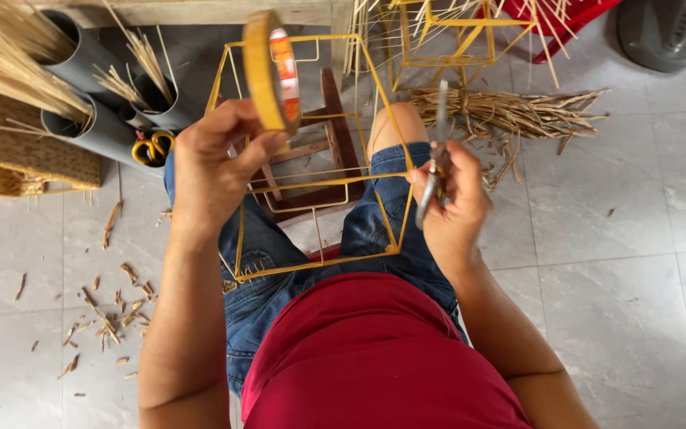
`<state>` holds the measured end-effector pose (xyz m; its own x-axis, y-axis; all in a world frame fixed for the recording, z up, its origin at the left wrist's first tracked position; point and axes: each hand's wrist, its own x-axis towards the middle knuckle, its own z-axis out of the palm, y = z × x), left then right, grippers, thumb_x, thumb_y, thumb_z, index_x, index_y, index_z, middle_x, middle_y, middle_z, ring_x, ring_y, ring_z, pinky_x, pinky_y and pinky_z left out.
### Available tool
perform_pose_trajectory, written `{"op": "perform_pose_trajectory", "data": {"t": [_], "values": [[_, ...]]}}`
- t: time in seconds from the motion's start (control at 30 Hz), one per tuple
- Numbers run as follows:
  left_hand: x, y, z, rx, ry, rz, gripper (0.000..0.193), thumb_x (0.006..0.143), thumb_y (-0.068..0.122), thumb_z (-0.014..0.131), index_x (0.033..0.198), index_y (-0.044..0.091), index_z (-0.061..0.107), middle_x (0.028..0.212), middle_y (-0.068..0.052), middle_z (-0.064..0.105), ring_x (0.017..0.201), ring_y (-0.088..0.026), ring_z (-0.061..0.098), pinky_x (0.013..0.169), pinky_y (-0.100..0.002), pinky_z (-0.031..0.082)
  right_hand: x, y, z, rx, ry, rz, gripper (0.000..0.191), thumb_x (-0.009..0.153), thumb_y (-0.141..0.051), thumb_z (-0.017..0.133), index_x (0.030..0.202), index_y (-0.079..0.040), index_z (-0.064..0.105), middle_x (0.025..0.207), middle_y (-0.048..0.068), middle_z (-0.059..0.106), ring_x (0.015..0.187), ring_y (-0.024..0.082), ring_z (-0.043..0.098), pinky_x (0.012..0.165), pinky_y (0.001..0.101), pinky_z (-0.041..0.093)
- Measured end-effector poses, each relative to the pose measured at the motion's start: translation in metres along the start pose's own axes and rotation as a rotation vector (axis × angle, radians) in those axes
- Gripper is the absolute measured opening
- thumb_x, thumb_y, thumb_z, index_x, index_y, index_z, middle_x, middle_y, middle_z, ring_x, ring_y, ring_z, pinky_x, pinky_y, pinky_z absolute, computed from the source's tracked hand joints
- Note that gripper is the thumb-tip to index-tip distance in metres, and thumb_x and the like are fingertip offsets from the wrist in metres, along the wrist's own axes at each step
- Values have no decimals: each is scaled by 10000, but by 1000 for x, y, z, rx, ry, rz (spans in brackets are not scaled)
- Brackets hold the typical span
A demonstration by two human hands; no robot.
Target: The person sits on the floor and wraps yellow adhesive tape around the joints of a bamboo stick frame, pulling tape from the roll and pressing it along the bamboo edges. They reposition the frame on their lap and use scissors to cut the tape near the end.
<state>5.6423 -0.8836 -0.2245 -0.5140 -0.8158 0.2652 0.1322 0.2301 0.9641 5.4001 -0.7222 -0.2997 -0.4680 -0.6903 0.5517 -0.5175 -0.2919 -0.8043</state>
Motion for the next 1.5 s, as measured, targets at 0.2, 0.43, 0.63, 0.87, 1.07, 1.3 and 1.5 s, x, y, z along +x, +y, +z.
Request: {"op": "perform_pose_trajectory", "data": {"t": [0.2, 0.43, 0.63, 0.87, 1.07, 1.3, 1.5], "values": [[-18, -16, -2, 108, 117, -2, 245, 934, -18, 787, 1158, -7, 689, 967, 2, 728, 896, -38, 670, 803, -202, 564, 0, 5, 2, 185, -8, 147, 431, 1013, 81, 675, 1396, -1, 496, 984, 68, 653, 813, 113, 679, 738, 274, 607], [-23, -11, 12, 241, 193, -69, 242, 905, 21, 795, 1137, 14, 726, 846, -6, 739, 688, -37, 654, 607, -203, 543, 2, 7, 1, 416, -71, 312, 311, 1048, -4, 574, 1345, -28, 485, 911, 115, 684, 762, 173, 725, 684, 304, 629], [-31, 2, 14, 356, 148, -89, 264, 889, 27, 763, 1147, 18, 704, 839, -37, 731, 615, -69, 713, 515, -225, 550, -25, 19, -25, 400, -148, 296, 356, 1046, -19, 547, 1390, -52, 459, 1169, 198, 710, 1052, 229, 731, 931, 346, 590], [-39, 6, 20, 441, 134, 7, 229, 904, 44, 740, 1126, 0, 706, 883, -61, 697, 583, -92, 702, 517, -245, 566, -110, 34, -28, 453, -272, 585, 376, 941, -30, 611, 1301, -58, 506, 1088, 156, 736, 980, 210, 731, 866, 337, 599], [-54, -1, 13, 351, 201, -105, 264, 891, 77, 756, 1139, 7, 701, 883, -48, 726, 627, -66, 695, 518, -225, 596, -83, 30, -25, 401, -186, 505, 319, 961, -23, 638, 1263, -44, 538, 812, 92, 648, 637, 121, 586, 595, 277, 503], [-76, -48, -6, -134, 399, -109, 184, 973, 90, 708, 1137, 11, 681, 923, -24, 714, 675, -62, 648, 562, -216, 548, 14, -10, -15, 203, -101, 242, 423, 983, 4, 698, 1364, -65, 527, 954, 39, 659, 801, 92, 674, 640, 223, 497], [-99, -80, 3, -512, 565, -102, 140, 990, 105, 698, 1092, 25, 647, 916, -26, 679, 662, -85, 621, 565, -233, 542, 101, -44, 15, 96, -255, -97, 472, 966, 50, 760, 1366, -31, 523, 1194, 4, 667, 956, 74, 668, 803, 217, 559]]}}
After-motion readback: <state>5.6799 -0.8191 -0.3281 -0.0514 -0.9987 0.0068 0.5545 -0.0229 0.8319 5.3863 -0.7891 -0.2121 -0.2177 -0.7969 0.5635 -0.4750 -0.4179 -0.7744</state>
